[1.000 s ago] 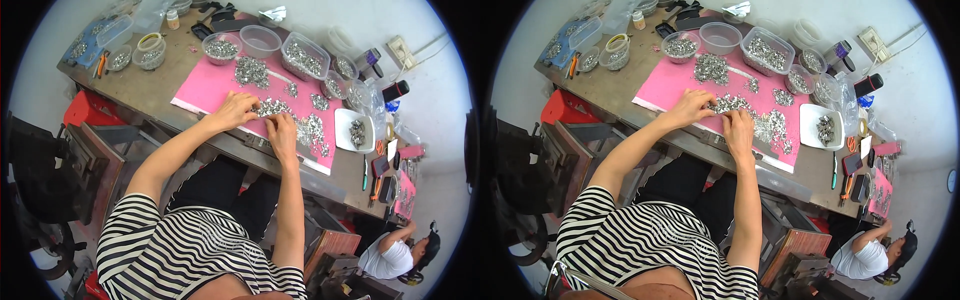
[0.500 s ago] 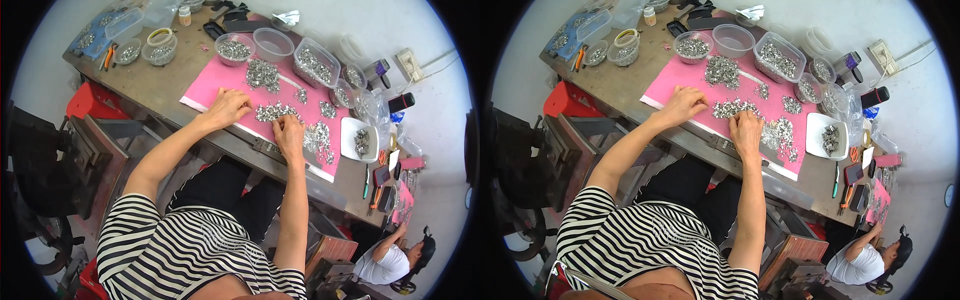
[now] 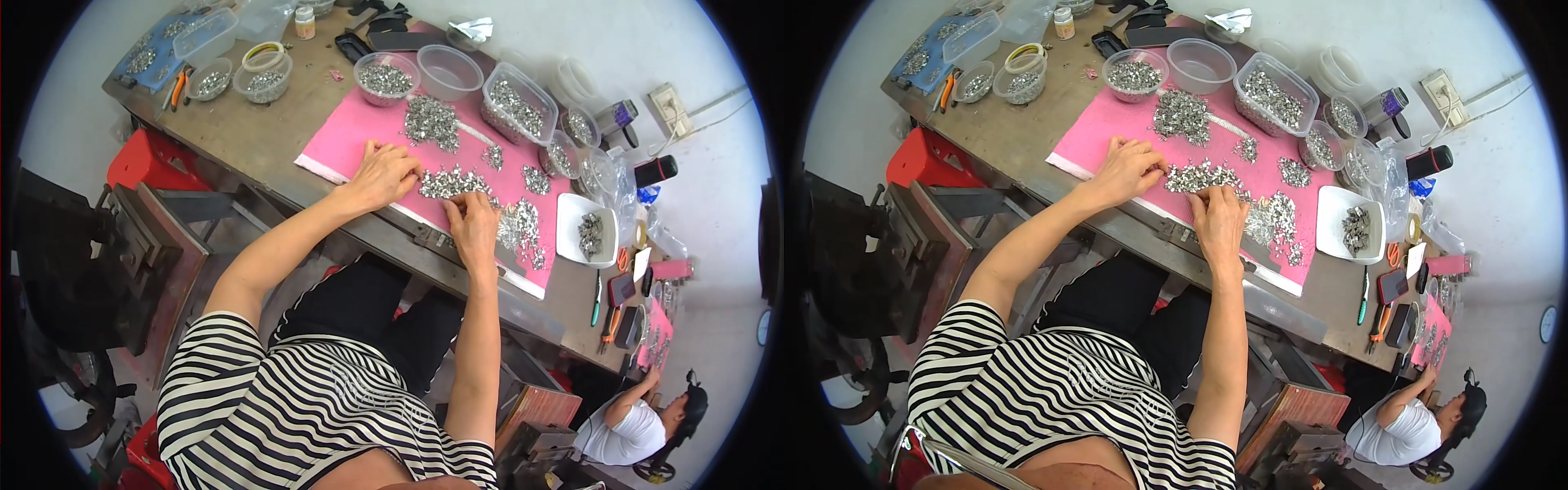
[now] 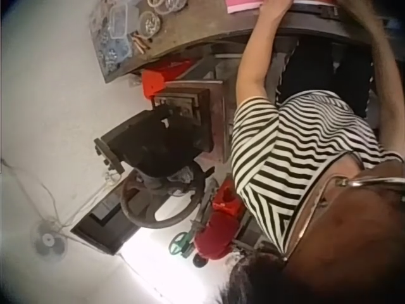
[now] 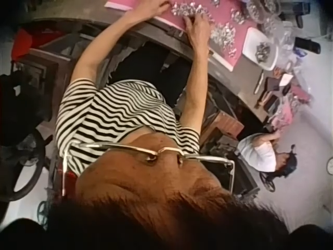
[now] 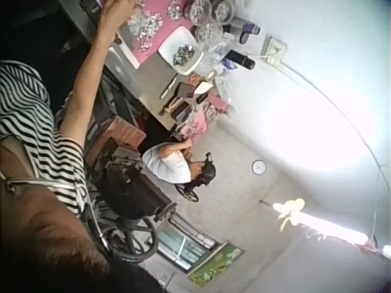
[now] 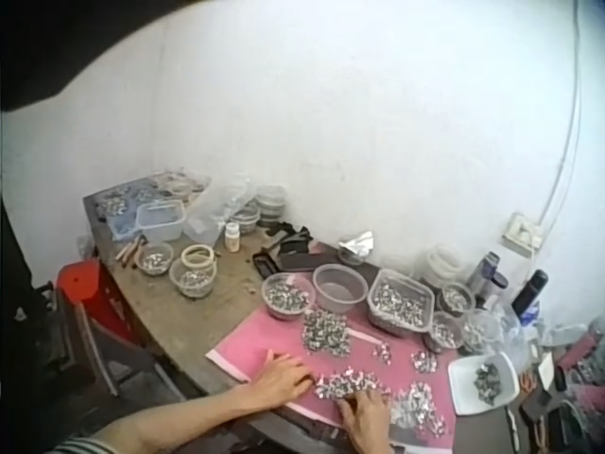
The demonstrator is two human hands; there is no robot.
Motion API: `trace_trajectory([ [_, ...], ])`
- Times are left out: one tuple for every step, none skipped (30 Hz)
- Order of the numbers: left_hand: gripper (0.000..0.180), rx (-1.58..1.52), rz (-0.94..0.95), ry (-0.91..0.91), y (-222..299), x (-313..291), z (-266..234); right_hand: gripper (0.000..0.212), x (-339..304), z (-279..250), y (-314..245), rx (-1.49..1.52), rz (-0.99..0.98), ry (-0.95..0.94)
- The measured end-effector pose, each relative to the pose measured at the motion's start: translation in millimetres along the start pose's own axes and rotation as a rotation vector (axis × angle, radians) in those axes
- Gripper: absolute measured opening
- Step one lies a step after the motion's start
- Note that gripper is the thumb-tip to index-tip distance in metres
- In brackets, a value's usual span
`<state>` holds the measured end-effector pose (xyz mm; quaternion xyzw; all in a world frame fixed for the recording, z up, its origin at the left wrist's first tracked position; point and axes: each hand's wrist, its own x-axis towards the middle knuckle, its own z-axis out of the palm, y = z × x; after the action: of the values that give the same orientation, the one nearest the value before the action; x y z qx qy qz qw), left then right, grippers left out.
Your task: Sorting and inspecting small metal star-shaped components on a workbench.
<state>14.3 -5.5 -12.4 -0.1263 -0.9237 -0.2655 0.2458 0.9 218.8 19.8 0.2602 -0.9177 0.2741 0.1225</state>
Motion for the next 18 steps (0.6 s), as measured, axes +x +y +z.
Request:
trace_trajectory([
  [0.008, -0.035, -0.025, -0.027, -1.0, 0.1, -0.4, 0.012, 0.1, 1.2, -1.1, -0.042, 0.001, 0.002],
  [0.008, -0.070, -0.050, -0.054, -1.4, 0.6, -1.0, 0.012, 0.3, 2.4, -0.4, -0.042, 0.000, 0.003],
  [0.008, -0.070, -0.050, -0.054, -1.4, 1.0, -1.4, 0.011, 0.3, 4.2, 0.9, -0.057, -0.001, 0.003],
  [0.008, -0.078, -0.064, -0.061, -1.2, 1.5, -1.6, 0.011, 0.1, 5.0, 2.0, -0.073, -0.002, 0.002],
  [0.008, -0.086, -0.078, -0.069, -0.1, 2.2, -3.1, 0.011, -0.1, 4.6, 2.3, -0.073, -0.001, 0.002],
  [0.008, -0.088, -0.078, -0.070, 1.6, 2.8, -4.1, 0.010, -0.6, 3.1, 3.1, -0.073, -0.012, -0.008],
  [0.008, -0.081, -0.077, -0.071, 4.1, 3.4, -4.7, 0.009, -1.4, 1.2, 4.0, -0.074, -0.022, -0.018],
  [0.008, -0.074, -0.078, -0.071, 6.2, 3.8, -5.7, 0.009, -2.5, -1.0, 4.3, -0.075, -0.022, -0.020],
  [0.008, -0.076, -0.079, -0.071, 6.8, 4.1, -5.3, 0.007, -4.1, -3.7, 4.5, -0.046, -0.033, -0.021],
  [0.009, -0.050, -0.077, -0.072, 7.1, 4.4, -4.6, 0.007, -5.4, -5.7, 5.3, -0.017, -0.043, -0.022],
  [0.010, -0.025, -0.074, -0.074, 7.9, 4.6, -3.7, 0.007, -6.7, -7.9, 7.1, -0.020, -0.042, -0.024],
  [0.010, -0.029, -0.075, -0.075, 8.2, 4.6, -3.0, 0.007, -7.8, -9.9, 9.0, 0.016, -0.013, -0.023],
  [0.010, -0.011, -0.073, -0.072, 8.5, 4.5, -2.3, 0.008, -8.6, -11.1, 9.8, 0.051, 0.016, -0.022],
  [0.010, 0.005, -0.070, -0.070, 8.9, 4.6, -1.5, 0.007, -8.7, -13.0, 8.8, 0.071, 0.042, -0.028],
  [0.010, 0.002, -0.070, -0.071, 9.6, 4.8, -1.1, 0.007, -9.4, -13.1, 8.3, 0.069, 0.045, -0.029],
  [0.010, 0.015, -0.068, -0.070, 10.3, 4.9, -1.1, 0.007, -10.1, -12.7, 7.2, 0.050, 0.022, -0.017],
  [0.010, 0.028, -0.065, -0.068, 10.9, 5.2, -0.9, 0.007, -10.2, -11.8, 6.5, 0.031, -0.002, -0.006],
  [0.010, 0.027, -0.066, -0.069, 11.4, 5.3, -0.9, 0.007, -10.4, -10.2, 5.9, 0.030, -0.001, -0.006],
])
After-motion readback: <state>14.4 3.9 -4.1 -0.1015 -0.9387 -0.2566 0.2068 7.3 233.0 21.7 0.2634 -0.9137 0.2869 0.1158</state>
